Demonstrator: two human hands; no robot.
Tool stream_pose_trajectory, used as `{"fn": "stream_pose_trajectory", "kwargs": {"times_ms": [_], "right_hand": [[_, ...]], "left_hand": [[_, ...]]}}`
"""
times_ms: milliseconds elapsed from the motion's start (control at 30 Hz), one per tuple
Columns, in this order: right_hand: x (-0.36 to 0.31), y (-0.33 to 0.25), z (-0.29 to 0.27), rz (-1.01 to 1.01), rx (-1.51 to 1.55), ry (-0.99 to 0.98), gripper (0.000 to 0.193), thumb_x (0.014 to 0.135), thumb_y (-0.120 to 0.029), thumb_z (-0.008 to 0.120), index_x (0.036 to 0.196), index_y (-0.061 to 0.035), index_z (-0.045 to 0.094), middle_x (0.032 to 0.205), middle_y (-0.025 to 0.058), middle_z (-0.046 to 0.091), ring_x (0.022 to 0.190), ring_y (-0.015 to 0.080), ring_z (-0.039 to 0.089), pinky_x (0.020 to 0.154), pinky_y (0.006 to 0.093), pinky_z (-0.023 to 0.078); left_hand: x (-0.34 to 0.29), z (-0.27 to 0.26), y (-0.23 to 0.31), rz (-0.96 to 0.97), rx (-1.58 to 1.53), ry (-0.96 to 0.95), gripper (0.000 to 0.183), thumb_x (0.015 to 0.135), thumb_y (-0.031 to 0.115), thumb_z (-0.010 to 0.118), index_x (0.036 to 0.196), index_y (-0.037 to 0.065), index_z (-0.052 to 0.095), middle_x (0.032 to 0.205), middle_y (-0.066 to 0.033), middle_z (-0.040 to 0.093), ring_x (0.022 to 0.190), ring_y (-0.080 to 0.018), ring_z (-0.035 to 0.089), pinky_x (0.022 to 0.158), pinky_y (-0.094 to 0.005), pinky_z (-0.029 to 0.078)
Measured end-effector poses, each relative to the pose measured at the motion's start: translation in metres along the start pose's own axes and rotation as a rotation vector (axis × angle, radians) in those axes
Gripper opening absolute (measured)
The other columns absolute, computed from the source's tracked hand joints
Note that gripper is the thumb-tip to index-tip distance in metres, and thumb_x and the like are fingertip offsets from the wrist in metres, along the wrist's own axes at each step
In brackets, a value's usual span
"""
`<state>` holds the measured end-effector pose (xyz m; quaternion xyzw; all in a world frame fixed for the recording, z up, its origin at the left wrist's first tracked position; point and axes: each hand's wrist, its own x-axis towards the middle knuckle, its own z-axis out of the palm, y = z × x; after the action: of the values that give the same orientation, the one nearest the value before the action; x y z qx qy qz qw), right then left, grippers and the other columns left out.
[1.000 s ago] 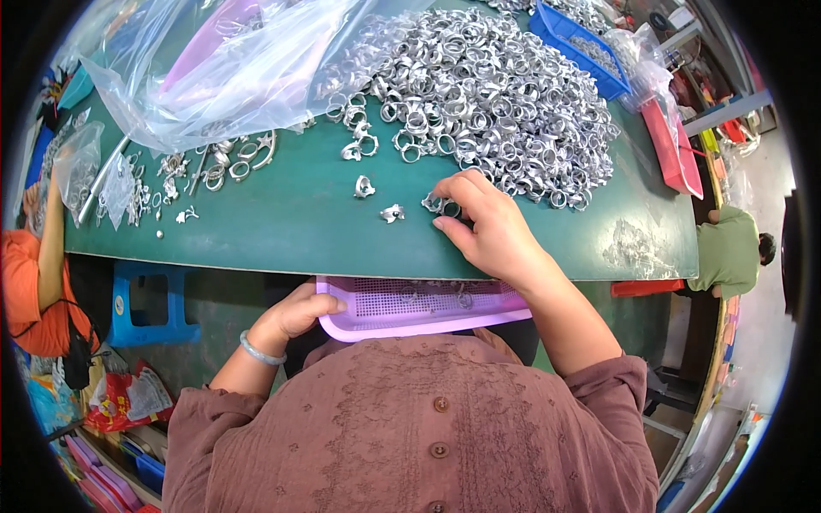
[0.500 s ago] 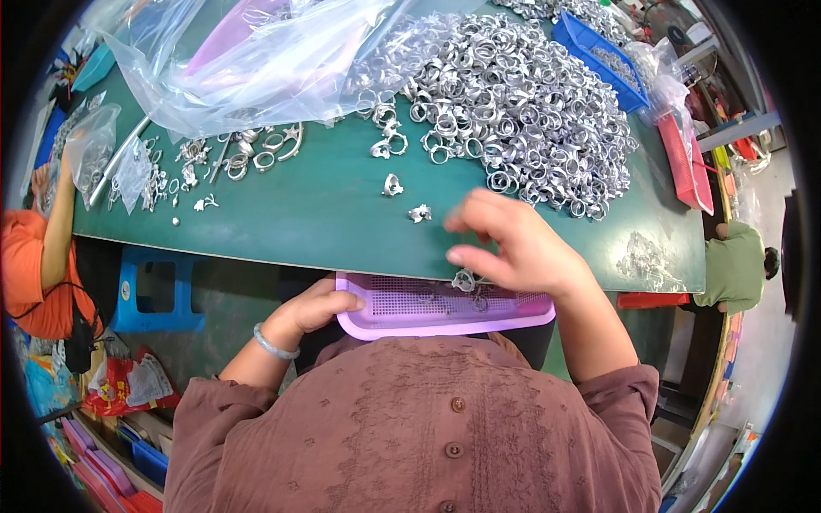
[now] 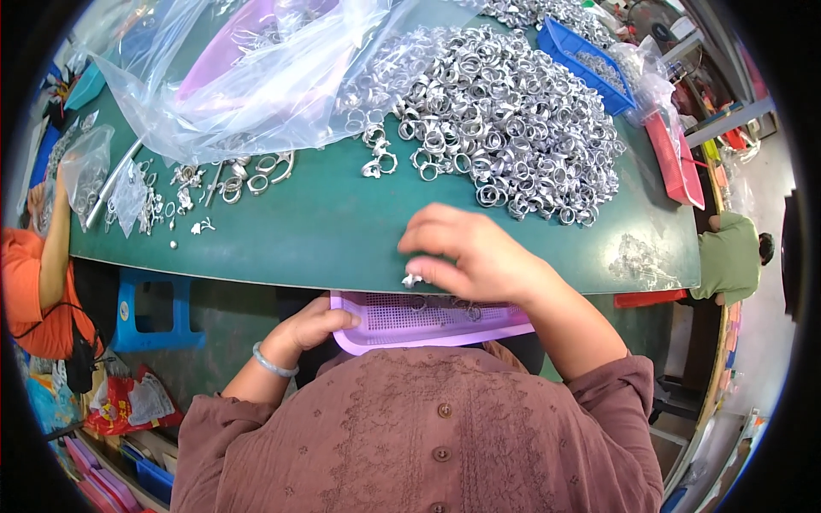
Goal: The person sorts metal rings from a pile on the workbench by hand, placing pieces into a plastic basket and arranging others on the table surface.
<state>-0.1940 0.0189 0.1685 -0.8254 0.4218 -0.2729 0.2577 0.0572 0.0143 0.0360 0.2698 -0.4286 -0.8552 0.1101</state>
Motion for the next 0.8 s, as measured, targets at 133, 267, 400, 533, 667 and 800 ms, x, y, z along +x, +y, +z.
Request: {"fn": "stream_pose_trajectory", "kwargs": {"times_ms": [133, 267, 400, 533, 667, 800], "right_hand": [[0.007, 0.02, -0.006, 0.143, -0.631, 0.242, 0.032, 0.074, -0.01, 0.063, 0.104, -0.0015, 0.055, 0.102, 0.0118, 0.054, 0.09, 0.0295, 0.054, 0.078, 0.0359, 0.046], [0.008, 0.03, -0.005, 0.179, -0.805, 0.22, 0.033, 0.071, -0.006, 0.063, 0.103, -0.0017, 0.056, 0.102, 0.0106, 0.054, 0.087, 0.0267, 0.053, 0.076, 0.0346, 0.046], [0.007, 0.029, -0.016, 0.105, -0.615, 0.183, 0.022, 0.072, -0.002, 0.06, 0.094, -0.0039, 0.061, 0.095, 0.0091, 0.059, 0.082, 0.026, 0.054, 0.073, 0.0346, 0.046], [0.008, 0.029, -0.022, 0.137, -0.386, 0.257, 0.019, 0.074, 0.004, 0.054, 0.089, -0.0049, 0.063, 0.086, 0.0103, 0.061, 0.081, 0.0296, 0.055, 0.073, 0.0378, 0.046], [0.009, 0.03, -0.025, 0.164, -0.441, 0.285, 0.023, 0.073, 0.003, 0.055, 0.095, -0.0032, 0.061, 0.086, 0.0118, 0.061, 0.085, 0.0316, 0.054, 0.075, 0.0391, 0.045], [0.008, 0.028, -0.021, 0.187, -0.472, 0.137, 0.031, 0.072, 0.002, 0.056, 0.103, -0.0026, 0.058, 0.085, 0.0113, 0.061, 0.085, 0.0308, 0.053, 0.078, 0.0386, 0.044]], "left_hand": [[0.002, 0.003, 0.003, -0.041, 0.02, 0.012, 0.062, 0.07, 0.023, 0.057, 0.123, -0.007, 0.045, 0.118, -0.0151, 0.053, 0.106, -0.0241, 0.052, 0.093, -0.0352, 0.04], [0.002, 0.002, 0.0, 0.001, 0.018, 0.017, 0.062, 0.07, 0.023, 0.057, 0.122, -0.007, 0.045, 0.117, -0.0154, 0.054, 0.105, -0.0247, 0.053, 0.092, -0.0352, 0.041], [0.0, 0.0, 0.001, -0.022, 0.021, 0.013, 0.06, 0.07, 0.022, 0.057, 0.121, -0.007, 0.046, 0.116, -0.0153, 0.055, 0.105, -0.0247, 0.053, 0.092, -0.0352, 0.041], [0.001, 0.0, 0.003, -0.041, 0.037, 0.027, 0.058, 0.071, 0.021, 0.057, 0.12, -0.007, 0.047, 0.116, -0.0152, 0.055, 0.104, -0.0247, 0.054, 0.091, -0.0355, 0.042], [0.001, 0.0, 0.004, -0.055, 0.043, 0.036, 0.057, 0.071, 0.021, 0.057, 0.12, -0.007, 0.048, 0.115, -0.0152, 0.056, 0.103, -0.025, 0.054, 0.091, -0.0356, 0.042], [0.001, -0.001, 0.004, -0.052, 0.045, 0.037, 0.056, 0.071, 0.02, 0.057, 0.12, -0.007, 0.048, 0.115, -0.0153, 0.056, 0.104, -0.025, 0.054, 0.091, -0.0354, 0.042]]}}
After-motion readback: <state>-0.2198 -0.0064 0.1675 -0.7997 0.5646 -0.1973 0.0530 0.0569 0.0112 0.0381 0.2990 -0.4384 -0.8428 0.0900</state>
